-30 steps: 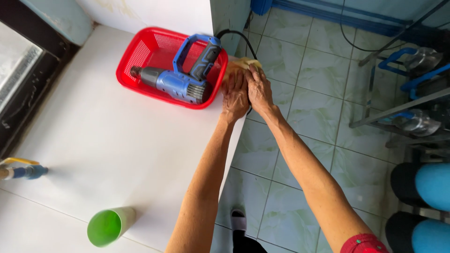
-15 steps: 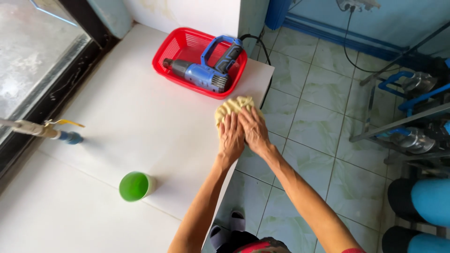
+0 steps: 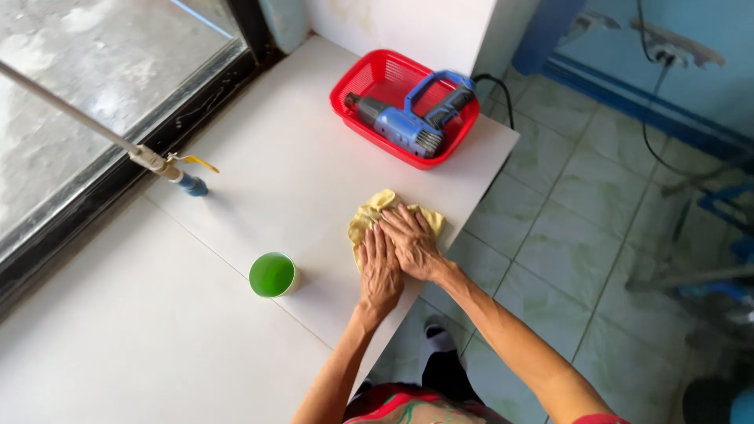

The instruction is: Wipe down a long countertop or window ledge with a cloth.

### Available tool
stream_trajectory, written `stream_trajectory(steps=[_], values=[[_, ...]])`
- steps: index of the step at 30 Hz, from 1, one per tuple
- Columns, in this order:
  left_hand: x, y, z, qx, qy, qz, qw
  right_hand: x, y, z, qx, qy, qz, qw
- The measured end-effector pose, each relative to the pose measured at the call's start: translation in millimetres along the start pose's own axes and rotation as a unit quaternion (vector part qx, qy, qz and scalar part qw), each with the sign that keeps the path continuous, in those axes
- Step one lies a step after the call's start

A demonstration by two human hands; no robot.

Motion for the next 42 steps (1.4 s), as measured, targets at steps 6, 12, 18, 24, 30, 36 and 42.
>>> stream_trajectory(steps=[6,12,18,24,30,36,42], values=[[-14.6,83.9,58.4,0.068,0.029,-0.064,0.995,-32.6,95.1,-46.9,0.051,-0.033,-0.001,0.998],[1.0,103.2,64.0,0.141,0.042,-0.073,0.986,-57.7,126.0,-68.3,0.083,-0.062,0.023,0.994],[-12.1,33.8,8.3,0.156,0.115,-0.094,0.977,-18.3,51.0,-28.5,0.147,-0.018,0.076,0.986],[-2.3,-52.6,-73.6,0.219,0.075,-0.055,0.971,12.0,-44.7,11.1,0.198,-0.008,0.116,0.973],[-6.3,-32.9,-26.1,0.239,0.073,-0.111,0.962,-33.1,6.3,8.4,0.203,0.007,0.122,0.972],[10.4,18.6,80.5,0.266,0.097,-0.100,0.954,-88.1,107.5,19.1,0.179,-0.010,0.149,0.972],[2.3,23.2,107.9,0.275,0.115,-0.128,0.946,-85.4,131.1,29.8,0.184,-0.015,0.127,0.974]])
Point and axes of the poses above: each hand's wrist, its own y-axis towards the middle knuckle, its own x-axis out of the back of the hand, z = x × y, the point moved 7 cm from there along y, towards the middle knuckle, and after that the axes turned 6 degrees about -x, right-handed, at the moved point
